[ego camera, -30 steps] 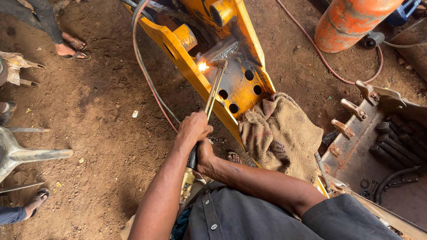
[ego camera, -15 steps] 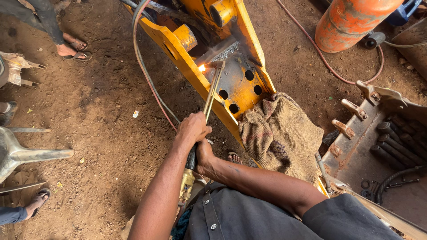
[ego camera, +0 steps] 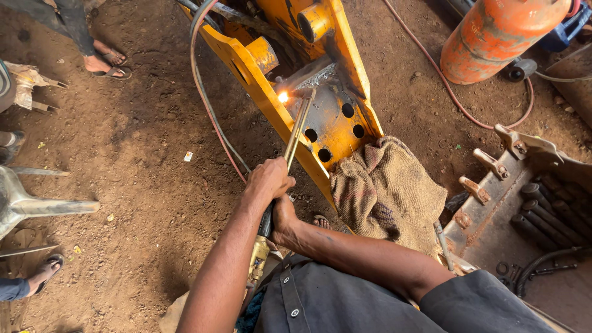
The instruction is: The person uses a cutting torch to cut through a metal component on a piece of heavy machinery, moving the flame along the surface until the piece separates.
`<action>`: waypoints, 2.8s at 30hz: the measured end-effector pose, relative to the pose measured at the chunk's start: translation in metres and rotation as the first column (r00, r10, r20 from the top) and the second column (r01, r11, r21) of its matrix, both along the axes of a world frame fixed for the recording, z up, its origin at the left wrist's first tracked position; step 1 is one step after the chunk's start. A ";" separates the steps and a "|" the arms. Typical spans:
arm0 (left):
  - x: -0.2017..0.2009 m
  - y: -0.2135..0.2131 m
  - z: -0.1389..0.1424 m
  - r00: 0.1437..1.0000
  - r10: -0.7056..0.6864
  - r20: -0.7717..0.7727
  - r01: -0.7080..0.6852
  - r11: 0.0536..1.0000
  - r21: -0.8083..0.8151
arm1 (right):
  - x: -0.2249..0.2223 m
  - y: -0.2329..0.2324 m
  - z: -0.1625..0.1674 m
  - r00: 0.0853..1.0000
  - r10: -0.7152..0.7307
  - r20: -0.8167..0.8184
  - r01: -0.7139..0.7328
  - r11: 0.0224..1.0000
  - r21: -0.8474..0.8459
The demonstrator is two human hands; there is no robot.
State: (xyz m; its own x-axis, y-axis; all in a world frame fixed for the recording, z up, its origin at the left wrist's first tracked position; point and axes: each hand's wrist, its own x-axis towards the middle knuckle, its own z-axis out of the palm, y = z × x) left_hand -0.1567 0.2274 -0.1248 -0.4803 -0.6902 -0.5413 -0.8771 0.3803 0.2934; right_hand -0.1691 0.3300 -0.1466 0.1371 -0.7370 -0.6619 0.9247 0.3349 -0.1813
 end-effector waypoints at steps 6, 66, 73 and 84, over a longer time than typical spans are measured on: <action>-0.004 0.002 0.004 0.999 0.036 -0.001 -0.036 0.999 0.019 | -0.004 0.001 -0.002 1.000 0.014 -0.016 -0.015 1.000 -0.010; -0.007 0.006 0.004 0.998 0.053 -0.026 -0.052 0.998 0.036 | -0.008 0.004 -0.026 1.000 0.028 -0.013 -0.028 1.000 0.000; 0.069 0.019 0.019 0.950 0.153 -0.274 -0.181 0.980 -0.079 | -0.016 0.005 -0.027 0.993 0.068 0.092 -0.062 0.996 -0.066; 0.197 0.126 0.031 0.687 0.659 -0.307 -0.437 0.712 0.550 | -0.019 0.008 -0.008 0.982 0.088 0.170 -0.076 0.994 -0.079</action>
State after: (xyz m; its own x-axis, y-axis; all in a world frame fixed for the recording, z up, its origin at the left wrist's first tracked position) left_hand 0.0402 0.3532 -0.0940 -0.3425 -0.6762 -0.6523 -0.5981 -0.3786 0.7064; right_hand -0.1883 0.3382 -0.1550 0.3068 -0.7632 -0.5688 0.9140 0.4029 -0.0476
